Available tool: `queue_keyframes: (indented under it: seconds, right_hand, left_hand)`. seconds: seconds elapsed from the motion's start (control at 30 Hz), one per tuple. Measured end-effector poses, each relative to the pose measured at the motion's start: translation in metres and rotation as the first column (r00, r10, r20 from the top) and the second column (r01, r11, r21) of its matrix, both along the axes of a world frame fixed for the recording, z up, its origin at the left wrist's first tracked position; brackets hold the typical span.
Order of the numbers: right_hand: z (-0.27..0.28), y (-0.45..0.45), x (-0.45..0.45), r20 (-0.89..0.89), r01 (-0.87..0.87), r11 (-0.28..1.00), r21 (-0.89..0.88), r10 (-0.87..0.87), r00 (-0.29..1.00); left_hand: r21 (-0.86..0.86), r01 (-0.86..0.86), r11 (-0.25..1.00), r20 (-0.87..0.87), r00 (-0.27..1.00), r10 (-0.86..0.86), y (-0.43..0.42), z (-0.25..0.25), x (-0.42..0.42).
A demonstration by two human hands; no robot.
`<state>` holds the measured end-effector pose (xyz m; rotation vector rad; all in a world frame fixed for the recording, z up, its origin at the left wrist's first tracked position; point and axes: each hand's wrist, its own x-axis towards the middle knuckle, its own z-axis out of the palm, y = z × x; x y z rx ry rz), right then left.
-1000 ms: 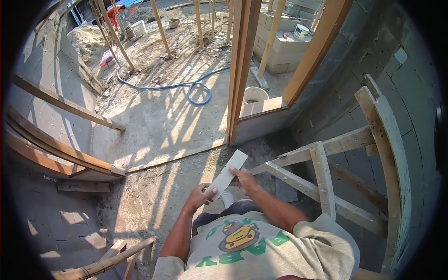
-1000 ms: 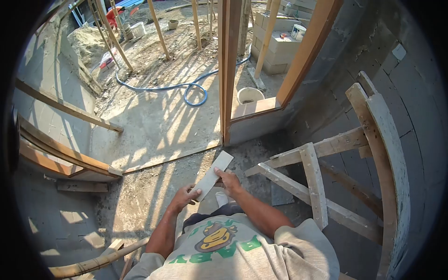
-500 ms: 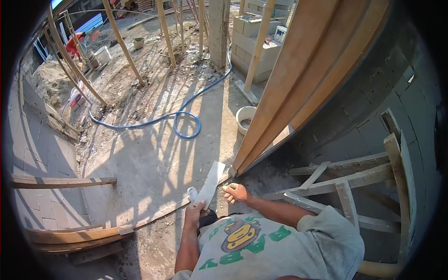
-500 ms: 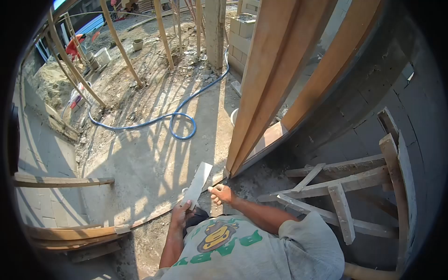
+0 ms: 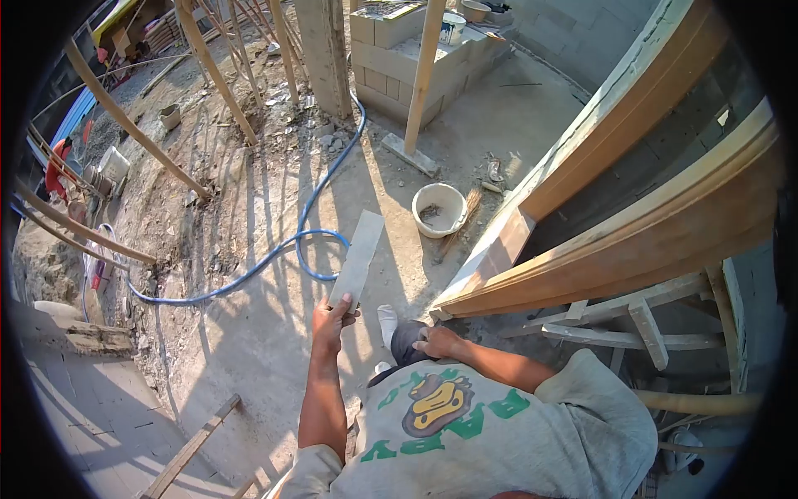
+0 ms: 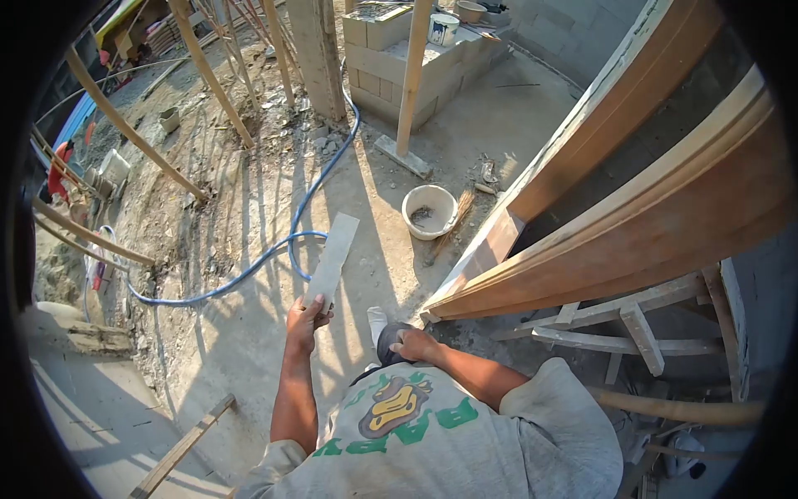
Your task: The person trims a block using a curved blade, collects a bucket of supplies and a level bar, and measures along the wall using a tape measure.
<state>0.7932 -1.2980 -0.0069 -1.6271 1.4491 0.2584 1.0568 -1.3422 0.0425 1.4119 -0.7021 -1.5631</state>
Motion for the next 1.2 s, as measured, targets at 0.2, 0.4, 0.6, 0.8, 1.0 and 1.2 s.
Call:
queue_keyframes:
  seconds: [0.2, 0.4, 0.6, 0.8, 1.0, 1.2]
  right_hand:
    - [-0.076, -0.115, 0.024, 0.001, 0.108, 0.994, -0.023, -0.108, 0.994]
    - [-0.054, -0.239, 0.018, -0.153, 0.093, 0.993, 0.067, -0.082, 0.985]
    - [-0.08, -0.305, -0.004, -0.171, 0.037, 0.965, 0.26, 0.009, 0.985]
    - [-0.127, -0.377, -0.021, -0.044, 0.357, 0.917, 0.178, -0.355, 0.934]
    - [-0.024, -0.496, -0.053, 0.26, 0.738, 0.673, 0.051, -0.723, 0.64]
    - [-0.004, -0.541, -0.069, 0.457, 0.795, 0.584, 0.161, -0.759, 0.464]
  left_hand:
    - [0.197, 0.145, 0.97, 0.011, 0.989, -0.15, -0.075, -0.052, -0.012]
    - [0.28, 0.078, 0.957, 0.174, 0.976, -0.131, -0.196, -0.057, 0.054]
    - [0.19, 0.185, 0.964, 0.155, 0.964, -0.215, -0.354, -0.053, 0.052]
    - [0.204, 0.567, 0.798, 0.237, 0.762, -0.603, -0.5, -0.053, -0.031]
    - [0.15, 0.797, 0.585, 0.261, 0.539, -0.801, -0.658, -0.021, -0.115]
    - [0.083, 0.899, 0.43, 0.35, 0.378, -0.857, -0.769, 0.018, -0.195]
